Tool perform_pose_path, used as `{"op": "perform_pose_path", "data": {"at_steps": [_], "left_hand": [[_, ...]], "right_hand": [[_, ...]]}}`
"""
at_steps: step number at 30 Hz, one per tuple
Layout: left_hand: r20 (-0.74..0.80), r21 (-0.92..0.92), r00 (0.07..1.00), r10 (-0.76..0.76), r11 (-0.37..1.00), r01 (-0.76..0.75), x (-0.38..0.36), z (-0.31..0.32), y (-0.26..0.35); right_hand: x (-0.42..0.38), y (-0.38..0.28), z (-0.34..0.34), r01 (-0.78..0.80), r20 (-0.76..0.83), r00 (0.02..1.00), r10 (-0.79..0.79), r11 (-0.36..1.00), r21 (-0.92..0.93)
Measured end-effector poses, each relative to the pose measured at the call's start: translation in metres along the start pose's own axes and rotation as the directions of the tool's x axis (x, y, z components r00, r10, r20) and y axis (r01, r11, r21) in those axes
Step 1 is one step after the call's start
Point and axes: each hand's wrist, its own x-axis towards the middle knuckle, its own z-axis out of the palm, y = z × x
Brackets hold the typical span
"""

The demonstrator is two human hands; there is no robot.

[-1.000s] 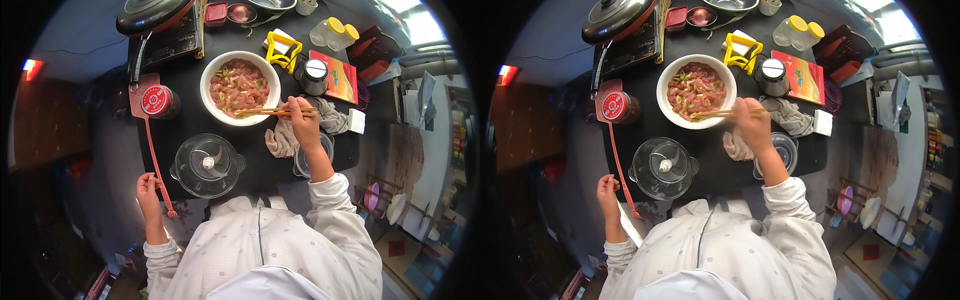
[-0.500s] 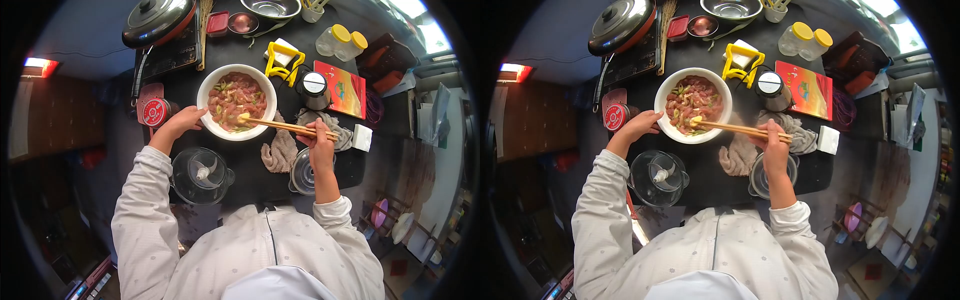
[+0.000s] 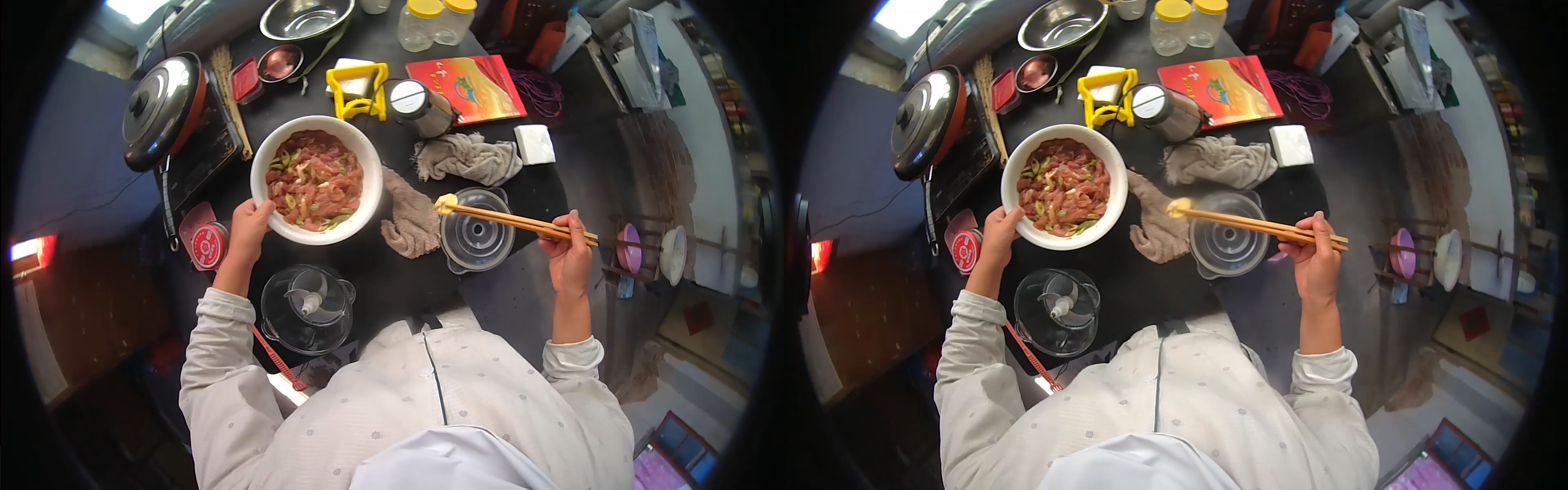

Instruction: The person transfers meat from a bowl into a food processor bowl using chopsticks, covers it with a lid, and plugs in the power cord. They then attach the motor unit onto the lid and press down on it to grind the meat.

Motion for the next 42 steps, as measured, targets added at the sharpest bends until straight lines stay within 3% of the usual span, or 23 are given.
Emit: {"op": "perform_pose_path", "data": {"at_steps": [3, 7, 12, 20, 25, 30, 33, 36, 42], "left_hand": [[0.046, 0.012, 0.997, 0.057, 0.998, -0.058, -0.015, -0.015, 0.013], [0.026, 0.012, 0.990, 0.139, 0.990, -0.140, -0.043, -0.024, 0.033], [0.104, -0.155, 0.980, 0.171, 0.976, -0.154, -0.108, 0.000, 0.058], [-0.040, -0.290, 0.998, 0.038, 0.956, -0.048, -0.211, 0.082, 0.034], [-0.112, -0.353, 0.991, -0.072, 0.935, 0.028, -0.253, 0.145, 0.005], [-0.164, -0.413, 0.979, -0.125, 0.910, 0.047, -0.284, 0.198, -0.019], [-0.194, -0.422, 0.974, -0.114, 0.906, 0.022, -0.300, 0.219, -0.025], [-0.189, -0.421, 0.978, -0.092, 0.907, 0.004, -0.310, 0.227, -0.028], [-0.173, -0.445, 0.981, -0.091, 0.896, 0.005, -0.328, 0.240, -0.025]], "right_hand": [[-0.040, -0.029, -0.061, 0.079, -0.193, 0.977, -0.086, 0.996, -0.043], [-0.103, -0.042, -0.125, 0.179, -0.428, 0.874, -0.230, 0.971, -0.157], [-0.118, -0.007, -0.189, 0.131, -0.563, 0.780, -0.272, 0.952, -0.277], [-0.031, 0.062, -0.280, -0.044, -0.554, 0.818, -0.152, 0.945, -0.323], [-0.015, 0.038, -0.303, 0.005, -0.512, 0.843, -0.163, 0.956, -0.295], [-0.019, -0.040, -0.252, 0.161, -0.287, 0.945, -0.160, 0.987, -0.019], [-0.038, -0.074, -0.186, 0.210, 0.109, 0.971, -0.211, 0.977, 0.025], [-0.048, -0.079, -0.113, 0.245, 0.455, 0.867, -0.201, 0.969, -0.040], [-0.034, -0.042, -0.042, 0.678, 0.754, 0.569, -0.327, 0.706, -0.205]]}}
